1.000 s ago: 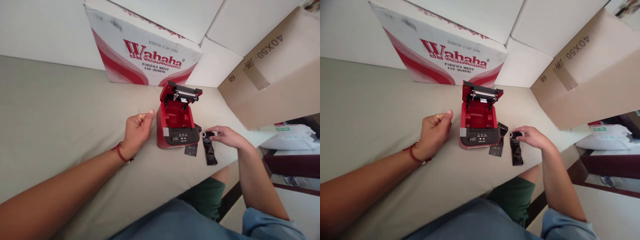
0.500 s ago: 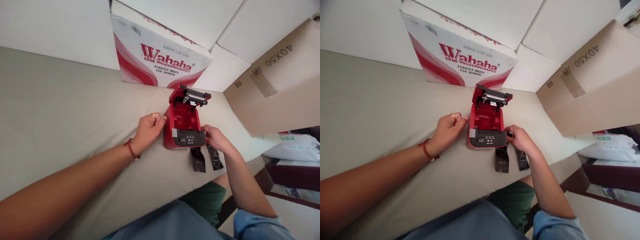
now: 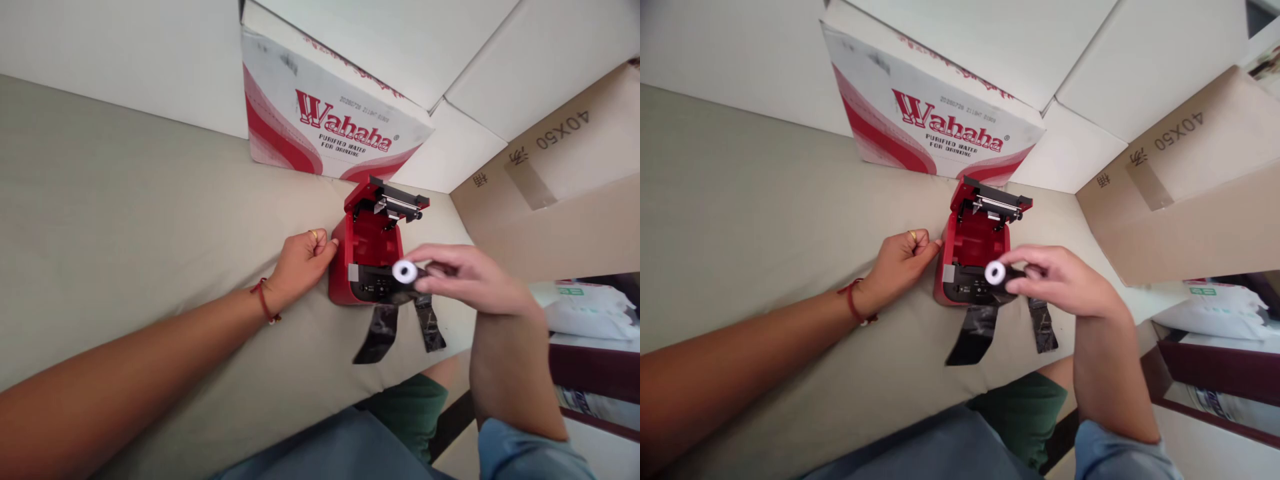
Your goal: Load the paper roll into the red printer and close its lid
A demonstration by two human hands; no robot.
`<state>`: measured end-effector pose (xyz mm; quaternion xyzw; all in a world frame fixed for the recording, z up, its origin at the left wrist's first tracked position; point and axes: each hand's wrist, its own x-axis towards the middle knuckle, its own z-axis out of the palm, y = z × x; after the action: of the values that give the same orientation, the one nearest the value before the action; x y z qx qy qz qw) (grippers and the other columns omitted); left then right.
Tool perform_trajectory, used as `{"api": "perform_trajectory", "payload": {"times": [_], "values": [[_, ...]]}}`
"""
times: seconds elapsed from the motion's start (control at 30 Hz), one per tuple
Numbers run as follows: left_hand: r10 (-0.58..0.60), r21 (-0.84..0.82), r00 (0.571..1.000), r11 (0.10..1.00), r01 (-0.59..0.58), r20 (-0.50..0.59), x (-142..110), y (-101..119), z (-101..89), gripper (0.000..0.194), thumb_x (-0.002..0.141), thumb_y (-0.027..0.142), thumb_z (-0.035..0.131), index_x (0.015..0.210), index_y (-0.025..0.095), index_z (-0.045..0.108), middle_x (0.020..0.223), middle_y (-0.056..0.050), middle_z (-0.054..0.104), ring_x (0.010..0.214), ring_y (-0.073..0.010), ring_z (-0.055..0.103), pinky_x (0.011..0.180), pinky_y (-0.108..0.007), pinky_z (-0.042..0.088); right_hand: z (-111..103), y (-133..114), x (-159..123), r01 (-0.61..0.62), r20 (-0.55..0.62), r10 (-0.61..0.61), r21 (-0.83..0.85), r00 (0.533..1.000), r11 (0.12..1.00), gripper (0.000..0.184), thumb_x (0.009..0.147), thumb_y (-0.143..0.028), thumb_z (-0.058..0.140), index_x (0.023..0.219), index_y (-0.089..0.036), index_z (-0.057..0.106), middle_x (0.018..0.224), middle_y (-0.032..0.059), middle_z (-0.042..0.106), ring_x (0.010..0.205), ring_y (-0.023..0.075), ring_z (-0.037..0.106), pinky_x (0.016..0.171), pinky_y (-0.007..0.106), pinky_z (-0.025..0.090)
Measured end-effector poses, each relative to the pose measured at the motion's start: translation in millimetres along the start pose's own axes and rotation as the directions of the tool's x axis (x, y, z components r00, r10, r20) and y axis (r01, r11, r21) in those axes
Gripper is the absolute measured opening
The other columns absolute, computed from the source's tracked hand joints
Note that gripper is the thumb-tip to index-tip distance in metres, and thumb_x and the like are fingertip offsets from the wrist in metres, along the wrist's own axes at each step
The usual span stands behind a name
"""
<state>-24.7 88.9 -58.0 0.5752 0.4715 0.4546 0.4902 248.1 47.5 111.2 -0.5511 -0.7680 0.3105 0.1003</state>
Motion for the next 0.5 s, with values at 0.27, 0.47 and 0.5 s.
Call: {"api": "perform_trajectory", "payload": {"times": [0.27,0.47,0.5], "values": [[0.017,-0.007,1.000,1.000,-0.017,0.020,1.0,-2.1,0.5,0.042,0.094,0.037,0.059,0.064,0.025,0.032,0.059,0.007,0.032,0.060,-0.0121,0.027,0.061,-0.029,0.028,55.8,-30.5,69.6,-0.187,-0.104,0.155,-0.581,0.982,0.792,0.035,0.107,-0.024,0.062,0.139,-0.017,0.077,0.126,0.0174,0.082,0.108,0.0316,0.078,0.094,0.040,0.058],[0.014,-0.016,0.999,1.000,-0.014,0.038,2.1,-3.8,-0.2,0.041,0.094,0.037,0.057,0.065,0.025,0.031,0.059,0.008,0.031,0.060,-0.0118,0.027,0.061,-0.028,0.027,61.1,-45.0,82.5,-0.258,-0.118,0.247,-0.694,0.962,0.672,0.040,0.112,-0.025,0.053,0.146,-0.014,0.070,0.122,0.0225,0.082,0.104,0.0374,0.080,0.087,0.042,0.056],[0.015,-0.014,0.999,1.000,-0.014,0.036,2.4,-3.9,-0.1,0.041,0.094,0.036,0.057,0.065,0.025,0.031,0.059,0.007,0.032,0.061,-0.0118,0.027,0.062,-0.028,0.027,60.7,-44.6,83.0,-0.253,-0.113,0.245,-0.696,0.963,0.672,0.040,0.112,-0.024,0.053,0.147,-0.014,0.070,0.123,0.0223,0.081,0.105,0.0376,0.080,0.087,0.042,0.056]]}}
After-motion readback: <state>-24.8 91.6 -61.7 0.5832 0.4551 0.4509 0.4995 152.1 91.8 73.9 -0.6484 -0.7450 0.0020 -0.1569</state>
